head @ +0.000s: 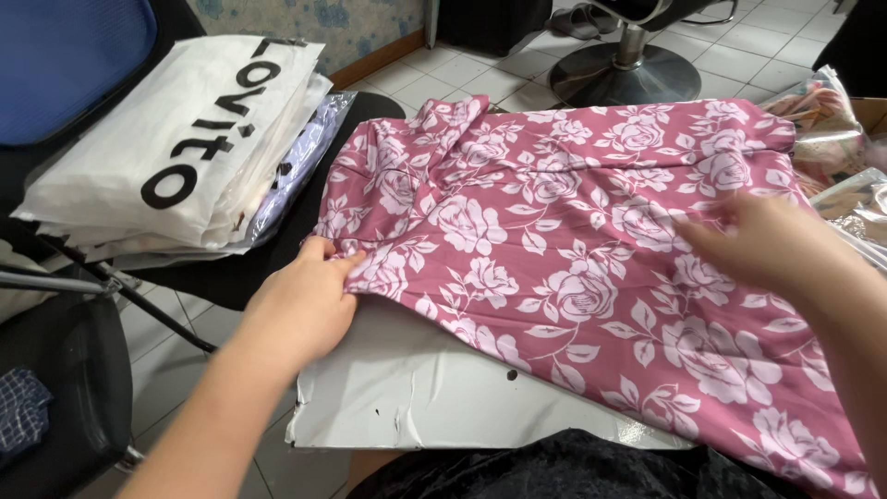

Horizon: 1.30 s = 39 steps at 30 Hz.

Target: The person folds a pink floral garment on a white table by smoothing out the fabric, folding in the sides, and placing it inside a clear plastic bag.

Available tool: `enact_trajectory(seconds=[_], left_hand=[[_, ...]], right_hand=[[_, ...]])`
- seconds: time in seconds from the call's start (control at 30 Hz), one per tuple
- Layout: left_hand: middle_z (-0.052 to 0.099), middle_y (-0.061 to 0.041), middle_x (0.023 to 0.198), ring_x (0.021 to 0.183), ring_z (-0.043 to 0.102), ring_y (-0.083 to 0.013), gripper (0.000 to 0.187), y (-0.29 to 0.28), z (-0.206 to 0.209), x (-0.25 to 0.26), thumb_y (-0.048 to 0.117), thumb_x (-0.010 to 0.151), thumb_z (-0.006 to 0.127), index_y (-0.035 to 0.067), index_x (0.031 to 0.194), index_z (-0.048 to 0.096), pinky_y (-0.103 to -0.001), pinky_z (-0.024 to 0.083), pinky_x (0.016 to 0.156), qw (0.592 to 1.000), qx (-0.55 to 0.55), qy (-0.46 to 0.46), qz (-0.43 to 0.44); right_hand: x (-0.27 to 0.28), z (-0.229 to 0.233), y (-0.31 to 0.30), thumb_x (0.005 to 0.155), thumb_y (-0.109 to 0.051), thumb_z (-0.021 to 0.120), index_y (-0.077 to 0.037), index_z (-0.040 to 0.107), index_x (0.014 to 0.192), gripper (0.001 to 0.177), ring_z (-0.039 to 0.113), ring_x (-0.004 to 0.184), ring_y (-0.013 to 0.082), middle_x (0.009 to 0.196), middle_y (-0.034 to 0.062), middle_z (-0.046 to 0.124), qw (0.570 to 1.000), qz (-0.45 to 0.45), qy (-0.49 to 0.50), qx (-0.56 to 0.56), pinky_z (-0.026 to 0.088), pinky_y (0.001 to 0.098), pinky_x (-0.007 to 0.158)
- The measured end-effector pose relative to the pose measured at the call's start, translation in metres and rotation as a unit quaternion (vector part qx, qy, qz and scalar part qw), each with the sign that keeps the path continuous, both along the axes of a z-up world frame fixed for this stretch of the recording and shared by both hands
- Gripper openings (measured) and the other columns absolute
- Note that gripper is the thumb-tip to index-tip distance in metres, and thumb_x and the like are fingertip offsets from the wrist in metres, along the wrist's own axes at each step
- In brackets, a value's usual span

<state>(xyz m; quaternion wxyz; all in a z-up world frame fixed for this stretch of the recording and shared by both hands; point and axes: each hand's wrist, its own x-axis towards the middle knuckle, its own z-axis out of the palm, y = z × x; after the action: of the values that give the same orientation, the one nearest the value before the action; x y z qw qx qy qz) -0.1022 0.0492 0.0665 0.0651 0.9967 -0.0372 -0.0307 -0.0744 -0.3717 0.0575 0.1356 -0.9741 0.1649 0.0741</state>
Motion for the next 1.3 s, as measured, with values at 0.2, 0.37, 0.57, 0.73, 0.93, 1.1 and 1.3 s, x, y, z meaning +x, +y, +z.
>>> enact_trajectory(seconds=[0.2,0.37,0.57,0.73,0.93,1.1,1.3], left_hand=[[0.053,-0.012,0.15,0.13,0.058,-0.0269,0.081,0.014,0.026,0.103,0.039,0.075,0.079,0.016,0.147,0.049,-0.039,0.048,0.106,0.984,-0.027,0.116,-0.133],[0.054,-0.019,0.14,0.123,0.058,-0.0397,0.058,0.003,-0.018,0.194,0.043,0.086,0.068,0.022,0.139,0.06,-0.048,0.047,0.102,0.981,-0.087,-0.169,0.027],[0.069,-0.016,0.114,0.105,0.068,-0.0367,0.028,0.019,-0.098,0.229,0.032,0.095,0.064,0.014,0.117,0.063,-0.049,0.052,0.088,0.934,-0.247,-0.227,0.12],[0.07,-0.022,0.105,0.099,0.065,-0.0437,0.019,0.052,-0.139,0.227,0.018,0.099,0.06,0.005,0.113,0.059,-0.05,0.051,0.084,0.878,-0.291,-0.367,0.098],[0.067,-0.022,0.102,0.097,0.066,-0.0408,0.021,0.066,-0.148,0.126,0.023,0.096,0.062,0.005,0.104,0.054,-0.048,0.051,0.085,0.851,-0.331,-0.305,0.27],[0.065,-0.022,0.116,0.107,0.061,-0.0428,0.035,0.067,-0.115,0.098,0.017,0.085,0.065,0.011,0.119,0.06,-0.051,0.048,0.092,0.906,-0.232,-0.232,0.268],[0.061,-0.019,0.133,0.123,0.057,-0.0383,0.039,0.017,-0.064,0.163,0.021,0.092,0.064,0.008,0.128,0.065,-0.047,0.045,0.104,0.924,-0.212,-0.318,0.027]], right_hand=[[0.1,-0.041,0.005,0.097,-0.054,0.05,-0.014,0.052,0.151,0.067,0.033,0.147,0.0366,0.161,0.0151,0.038,0.954,0.164,-0.249,-0.022,0.025,0.056,0.115],[0.108,-0.072,0.01,0.095,-0.058,0.048,-0.018,0.052,0.151,0.069,0.028,0.15,0.0391,0.163,0.0137,0.038,0.957,0.142,-0.253,-0.03,0.016,0.0573,0.12],[0.083,-0.067,-0.005,0.095,-0.063,0.049,-0.019,0.052,0.151,0.071,0.026,0.148,0.0479,0.162,0.0175,0.037,0.968,0.077,-0.234,-0.055,0.016,0.056,0.121],[0.067,-0.063,0.008,0.093,-0.062,0.049,-0.019,0.052,0.151,0.072,0.026,0.149,0.0464,0.161,0.0174,0.037,0.964,0.096,-0.243,-0.052,0.015,0.0552,0.12],[0.053,-0.061,0.02,0.092,-0.061,0.052,-0.02,0.055,0.147,0.069,0.035,0.148,0.0369,0.16,0.0114,0.043,0.954,0.154,-0.256,-0.017,0.023,0.0473,0.121],[0.052,-0.061,0.029,0.092,-0.06,0.055,-0.019,0.057,0.146,0.068,0.035,0.146,0.0384,0.157,0.0116,0.046,0.945,0.176,-0.276,-0.025,0.024,0.0487,0.119],[0.045,-0.063,0.032,0.092,-0.058,0.055,-0.019,0.057,0.146,0.067,0.034,0.147,0.0401,0.158,0.0119,0.045,0.948,0.154,-0.276,-0.022,0.023,0.0491,0.12]])
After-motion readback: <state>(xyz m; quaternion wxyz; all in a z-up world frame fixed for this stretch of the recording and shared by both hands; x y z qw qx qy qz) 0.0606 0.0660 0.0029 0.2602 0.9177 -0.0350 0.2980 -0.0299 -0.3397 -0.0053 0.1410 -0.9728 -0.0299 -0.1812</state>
